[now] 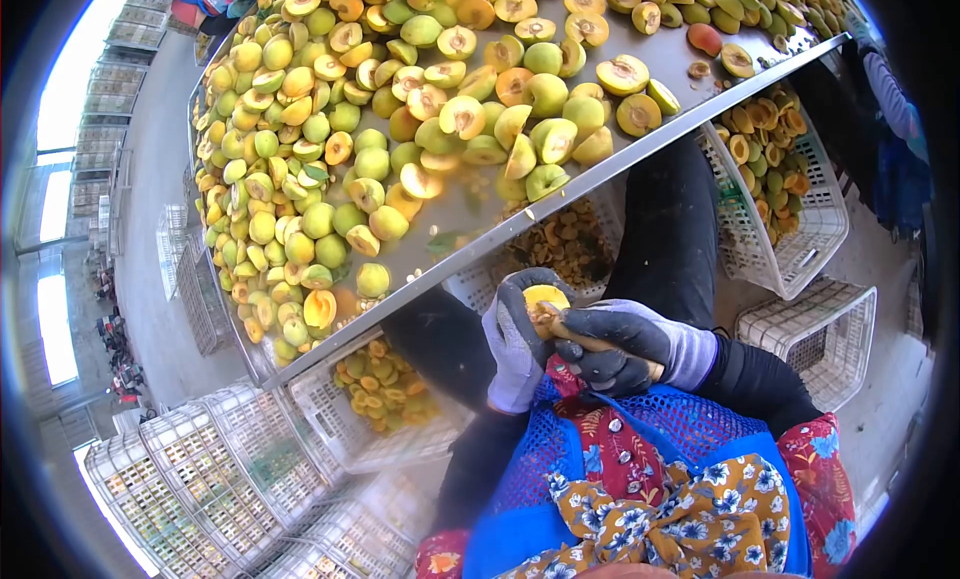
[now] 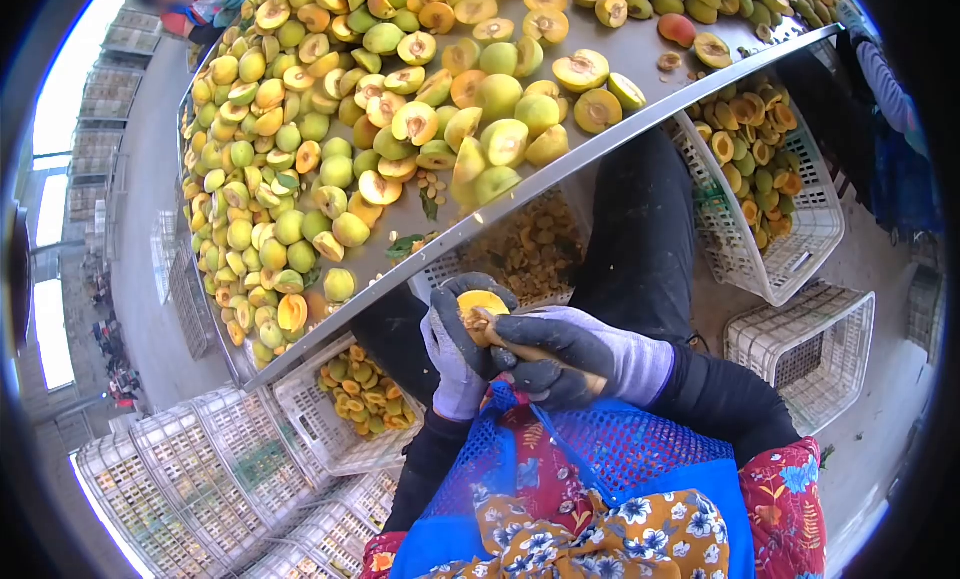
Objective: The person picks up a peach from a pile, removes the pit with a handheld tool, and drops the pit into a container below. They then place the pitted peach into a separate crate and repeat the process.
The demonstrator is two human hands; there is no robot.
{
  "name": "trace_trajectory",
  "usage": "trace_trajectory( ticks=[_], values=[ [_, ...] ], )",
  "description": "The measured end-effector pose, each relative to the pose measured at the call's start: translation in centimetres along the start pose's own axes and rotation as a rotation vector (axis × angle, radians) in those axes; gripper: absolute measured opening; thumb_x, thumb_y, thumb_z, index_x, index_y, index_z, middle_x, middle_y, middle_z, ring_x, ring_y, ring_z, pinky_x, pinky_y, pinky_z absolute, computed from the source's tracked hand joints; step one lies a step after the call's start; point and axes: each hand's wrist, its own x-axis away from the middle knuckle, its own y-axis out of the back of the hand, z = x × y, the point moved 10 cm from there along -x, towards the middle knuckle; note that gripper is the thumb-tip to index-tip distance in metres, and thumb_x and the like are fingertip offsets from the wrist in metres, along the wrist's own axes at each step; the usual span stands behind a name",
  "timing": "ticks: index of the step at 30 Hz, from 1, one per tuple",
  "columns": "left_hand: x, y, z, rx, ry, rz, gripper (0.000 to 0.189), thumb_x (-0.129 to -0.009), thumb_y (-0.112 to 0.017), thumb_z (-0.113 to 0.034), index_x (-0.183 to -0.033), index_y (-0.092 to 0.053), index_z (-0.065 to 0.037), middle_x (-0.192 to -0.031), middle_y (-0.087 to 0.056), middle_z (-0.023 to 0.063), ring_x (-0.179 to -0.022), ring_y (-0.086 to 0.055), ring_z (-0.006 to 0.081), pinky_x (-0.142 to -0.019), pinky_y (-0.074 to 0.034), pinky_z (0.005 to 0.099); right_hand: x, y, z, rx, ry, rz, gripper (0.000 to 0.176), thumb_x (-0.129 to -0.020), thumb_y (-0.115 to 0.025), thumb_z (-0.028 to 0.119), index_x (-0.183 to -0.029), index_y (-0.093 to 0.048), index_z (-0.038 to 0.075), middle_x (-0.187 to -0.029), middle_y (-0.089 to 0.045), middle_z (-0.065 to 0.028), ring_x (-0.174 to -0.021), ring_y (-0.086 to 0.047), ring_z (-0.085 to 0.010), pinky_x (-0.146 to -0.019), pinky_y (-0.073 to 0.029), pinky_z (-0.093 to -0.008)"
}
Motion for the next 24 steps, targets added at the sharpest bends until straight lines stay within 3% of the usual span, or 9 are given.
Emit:
trace_trajectory(
  ticks=[4,5,8,10,16,17,20,21,24],
  values=[
    [-0.2,-0.2,-0.5,-0.277,-0.100,0.061,0.049,-0.108,-0.029,-0.032,-0.105,-0.060,0.006,-0.088,-0.067,0.0121,-0.078,-0.063,0.0181,-0.075,-0.051,0.0300,0.5,1.5,-0.6,-0.130,-0.072,-0.015,0.035,-0.103,-0.047,0.037,-0.096,-0.056,0.003,-0.058,-0.047,-0.0033,-0.039,-0.040,-0.0079,-0.031,-0.032,-0.0189],
    [-0.1,-2.0,-3.0,-0.616,-0.153,0.142,0.052,-0.107,-0.028,-0.034,-0.105,-0.060,0.006,-0.089,-0.066,0.0136,-0.081,-0.064,0.0192,-0.078,-0.051,0.0301,1.1,2.1,0.4,0.118,0.014,-0.224,0.034,-0.103,-0.049,0.034,-0.096,-0.056,0.002,-0.065,-0.052,-0.0059,-0.041,-0.042,-0.0071,-0.031,-0.034,-0.0177],
    [0.3,-1.4,0.0,-0.124,-0.020,0.250,0.052,-0.107,-0.033,-0.041,-0.105,-0.060,0.004,-0.091,-0.067,0.0136,-0.083,-0.066,0.0203,-0.076,-0.054,0.0316,0.6,2.3,-1.1,-0.129,-0.091,-0.098,0.033,-0.102,-0.051,0.032,-0.097,-0.056,0.000,-0.074,-0.056,-0.0093,-0.045,-0.045,-0.0068,-0.032,-0.036,-0.0167],
    [0.4,-1.5,0.3,-0.015,0.055,0.277,0.057,-0.105,-0.034,-0.046,-0.105,-0.060,0.005,-0.090,-0.068,0.0148,-0.081,-0.066,0.0209,-0.075,-0.055,0.0319,0.5,1.2,-1.5,-0.261,-0.132,0.024,0.033,-0.102,-0.052,0.031,-0.098,-0.056,-0.002,-0.081,-0.057,-0.0114,-0.047,-0.046,-0.0066,-0.032,-0.036,-0.0157],
    [0.6,-0.9,-1.2,-0.169,-0.069,0.140,0.060,-0.105,-0.033,-0.049,-0.101,-0.061,0.005,-0.089,-0.067,0.0144,-0.080,-0.065,0.0198,-0.075,-0.054,0.0310,0.2,2.7,-0.8,-0.083,-0.114,-0.097,0.034,-0.101,-0.053,0.030,-0.105,-0.055,-0.004,-0.084,-0.059,-0.0129,-0.047,-0.047,-0.0066,-0.033,-0.038,-0.0157],
    [0.7,-1.1,-1.4,-0.024,-0.079,0.207,0.048,-0.107,-0.035,-0.034,-0.105,-0.060,0.007,-0.092,-0.066,0.0140,-0.085,-0.064,0.0178,-0.079,-0.051,0.0298,0.0,3.0,-0.7,-0.110,-0.085,-0.154,0.035,-0.101,-0.052,0.031,-0.108,-0.054,-0.003,-0.084,-0.059,-0.0121,-0.046,-0.048,-0.0073,-0.032,-0.039,-0.0162],
    [0.7,-1.1,-2.2,-0.001,-0.057,0.263,0.047,-0.107,-0.035,-0.033,-0.103,-0.060,0.007,-0.093,-0.066,0.0135,-0.085,-0.064,0.0176,-0.079,-0.051,0.0296,-0.6,2.9,-1.4,-0.240,-0.140,-0.024,0.034,-0.102,-0.052,0.031,-0.112,-0.053,-0.001,-0.085,-0.058,-0.0111,-0.046,-0.048,-0.0081,-0.033,-0.039,-0.0161],
    [0.5,-0.5,-1.5,0.092,0.066,0.185,0.047,-0.107,-0.037,-0.033,-0.102,-0.062,0.007,-0.094,-0.066,0.0120,-0.085,-0.064,0.0168,-0.078,-0.051,0.0294,-0.9,3.0,-1.4,-0.228,-0.146,-0.009,0.034,-0.102,-0.052,0.032,-0.113,-0.053,0.000,-0.087,-0.058,-0.0110,-0.048,-0.050,-0.0089,-0.032,-0.040,-0.0167],
    [0.8,3.3,-1.0,-0.080,0.042,-0.108,0.045,-0.106,-0.040,-0.032,-0.102,-0.063,0.006,-0.094,-0.067,0.0110,-0.085,-0.064,0.0168,-0.078,-0.051,0.0294,-1.3,1.3,-0.7,-0.139,-0.093,-0.018,0.033,-0.102,-0.051,0.031,-0.112,-0.053,0.001,-0.087,-0.057,-0.0101,-0.052,-0.051,-0.0100,-0.032,-0.040,-0.0190]
  ],
)
